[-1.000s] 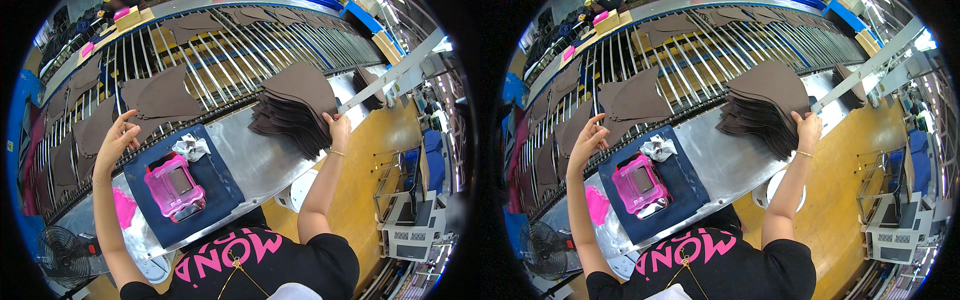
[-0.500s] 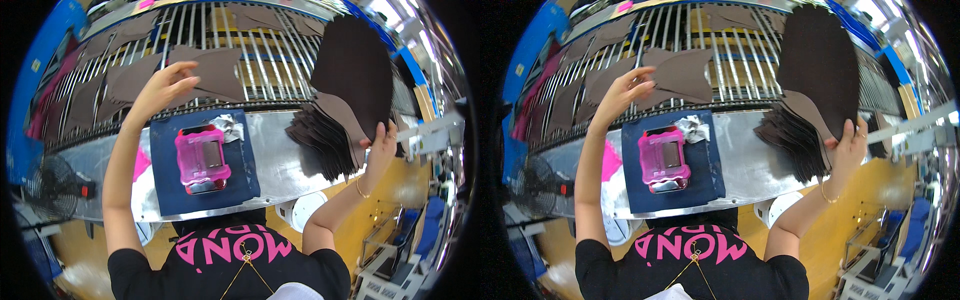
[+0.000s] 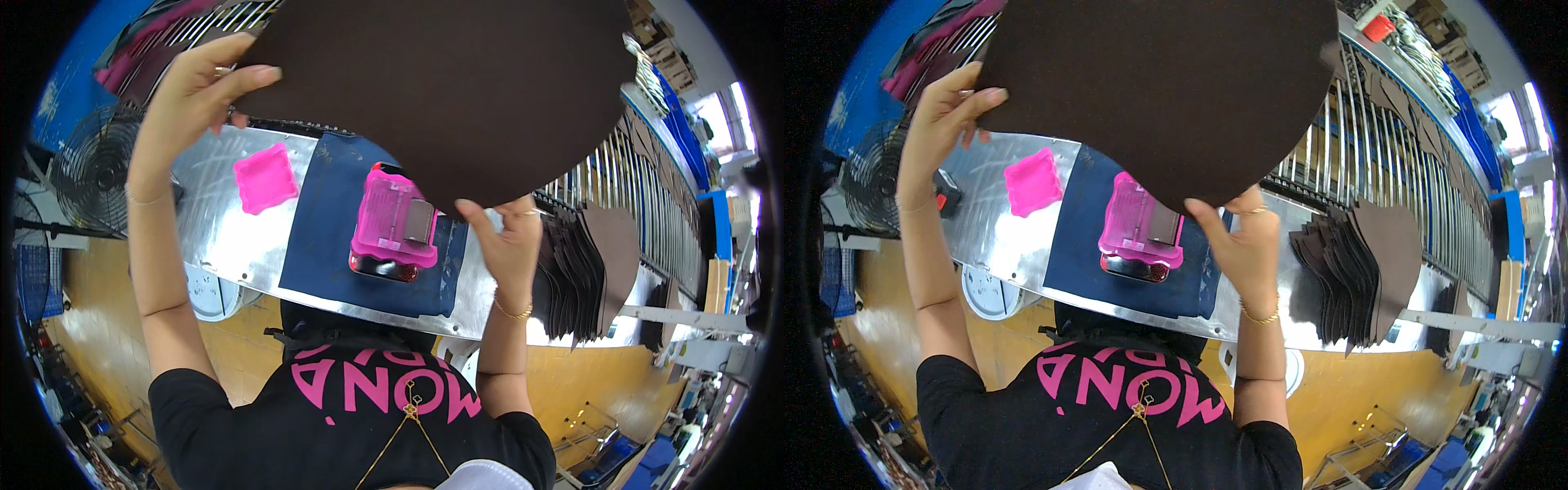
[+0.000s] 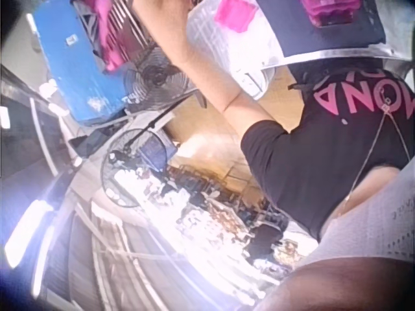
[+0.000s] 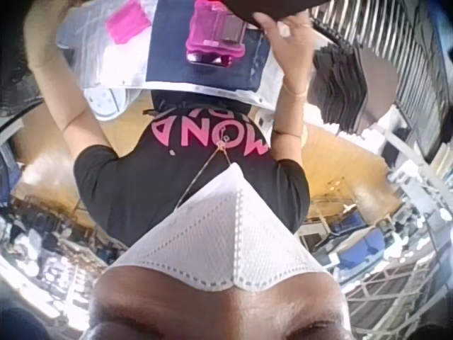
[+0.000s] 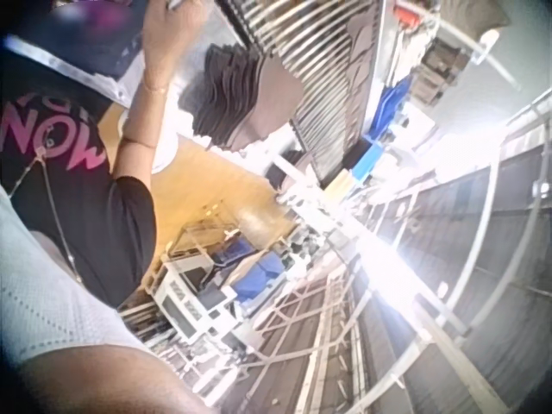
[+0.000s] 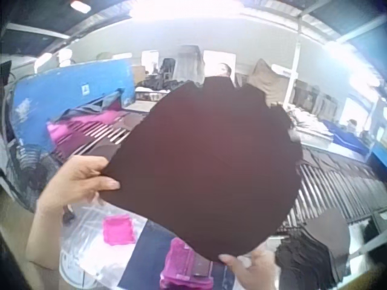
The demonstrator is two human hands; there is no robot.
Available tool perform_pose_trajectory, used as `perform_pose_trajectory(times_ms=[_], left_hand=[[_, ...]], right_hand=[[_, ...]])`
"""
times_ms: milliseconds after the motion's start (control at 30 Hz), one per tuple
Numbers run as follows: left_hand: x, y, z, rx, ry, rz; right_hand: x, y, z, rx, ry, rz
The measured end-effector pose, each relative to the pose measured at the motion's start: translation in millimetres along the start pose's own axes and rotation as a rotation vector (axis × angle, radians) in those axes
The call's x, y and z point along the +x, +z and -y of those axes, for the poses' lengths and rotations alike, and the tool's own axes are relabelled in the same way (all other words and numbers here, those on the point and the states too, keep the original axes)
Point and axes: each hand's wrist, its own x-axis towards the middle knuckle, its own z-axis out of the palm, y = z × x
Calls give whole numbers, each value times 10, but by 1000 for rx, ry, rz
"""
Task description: The person repeatedly picks up brown material pieces from a conveyor belt and stacks them on a metal table. The person handles the pieces one at a time, placing them in a growing pile.
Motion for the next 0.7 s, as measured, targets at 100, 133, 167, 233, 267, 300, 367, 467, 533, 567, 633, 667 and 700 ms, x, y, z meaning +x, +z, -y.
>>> perform_pose_trajectory(times_ms=[100, 133, 167, 233, 267, 300, 367, 467, 533, 567, 633, 667, 700], left_hand=[[-237, -188, 94, -93, 47, -65], [-291, -220, 148, -93, 69, -81], [-329, -232, 165, -130, -3, -66], [-402, -213, 166, -125, -67, -61], [-437, -196, 176, -123, -98, -55], [-469, -173, 212, -126, -143, -40], [-505, -62, 262, -155, -208, -36], [-562, 191, 343, -185, -202, 10], [-583, 352, 437, -117, -104, 96], [-562, 447, 373, -178, -191, 135], [-480, 674, 232, -229, -319, 215], [-455, 772, 219, -171, -279, 238], [-415, 864, 208, -142, -224, 272]], right_hand=[[-23, 194, -175, -90, -14, 155], [-48, 242, -213, -86, -18, 157], [-59, 268, -221, -83, -21, 157], [-61, 277, -164, -173, -66, 161], [-68, 282, -144, -218, -86, 160], [-75, 280, -157, -233, -99, 172], [-92, 191, -192, -277, -117, 182], [-190, 2, -281, -382, -189, 180], [-253, -131, -336, -454, -196, 181], [-297, -208, -365, -494, -197, 178], [-468, -361, -496, -532, -114, 164], [-560, -418, -549, -547, -74, 159], [-646, -468, -561, -556, -78, 132]])
